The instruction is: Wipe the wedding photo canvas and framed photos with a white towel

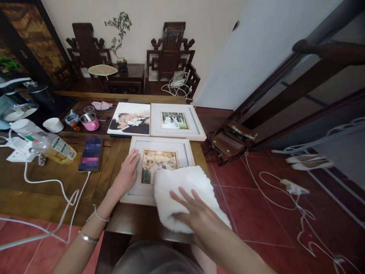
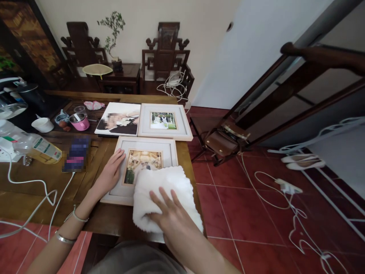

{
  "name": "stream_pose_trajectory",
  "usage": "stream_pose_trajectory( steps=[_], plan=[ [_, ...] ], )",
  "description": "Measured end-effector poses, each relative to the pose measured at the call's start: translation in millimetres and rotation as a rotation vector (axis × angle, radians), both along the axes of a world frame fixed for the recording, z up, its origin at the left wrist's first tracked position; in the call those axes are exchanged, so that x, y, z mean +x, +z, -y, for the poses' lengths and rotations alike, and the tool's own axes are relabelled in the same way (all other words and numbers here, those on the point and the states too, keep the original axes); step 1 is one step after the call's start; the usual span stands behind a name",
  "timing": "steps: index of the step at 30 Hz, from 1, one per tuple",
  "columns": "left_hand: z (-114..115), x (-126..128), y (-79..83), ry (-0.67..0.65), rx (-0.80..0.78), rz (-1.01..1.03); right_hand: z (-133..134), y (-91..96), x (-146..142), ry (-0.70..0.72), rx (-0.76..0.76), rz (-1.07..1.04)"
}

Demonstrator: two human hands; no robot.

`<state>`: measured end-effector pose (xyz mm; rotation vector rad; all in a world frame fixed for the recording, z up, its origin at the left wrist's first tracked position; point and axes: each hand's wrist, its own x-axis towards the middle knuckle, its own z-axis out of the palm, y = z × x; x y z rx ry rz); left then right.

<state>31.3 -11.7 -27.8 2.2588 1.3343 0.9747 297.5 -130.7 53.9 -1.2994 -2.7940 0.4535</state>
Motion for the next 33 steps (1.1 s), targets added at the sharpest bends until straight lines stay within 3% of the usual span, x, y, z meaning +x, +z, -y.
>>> stream_pose_trajectory(
  steps=[2, 8, 11, 14, 21, 24, 28, 33],
  plan=[
    [-1, -1, 0.1, -0.021, -0.013, -0.01, -22, -5.5, -3, -0.05, 0.048, 0.018],
    [-2, -3, -0.2, -0.051, -0.027, -0.016, -129, -17.9, -7, -0.248, 0.323, 0.152],
    [-4, -3, -2.1, -0.036, -0.014, -0.006, -153, -16.8, -8, -0.23, 0.346, 0.218],
    [-6, -3, -4.7, -0.037, -0.01, 0.022, -137, -16.7, -9, -0.184, 0.31, 0.257],
    [-5, 1, -8.4, 0.014, 0.0, 0.042, -20, 2.7, -5, -0.041, 0.022, 0.165],
    [-4, 0, -7.0, 0.001, -0.003, 0.031, 5, 10.3, -7, 0.027, -0.064, 0.091],
    [-3, -2, -3.1, -0.036, -0.014, -0.001, -18, -0.9, -16, -0.026, -0.008, 0.054],
    [-4, -5, 1.1, -0.076, -0.055, -0.033, -106, -19.3, -19, -0.221, 0.243, 0.146]
  ],
)
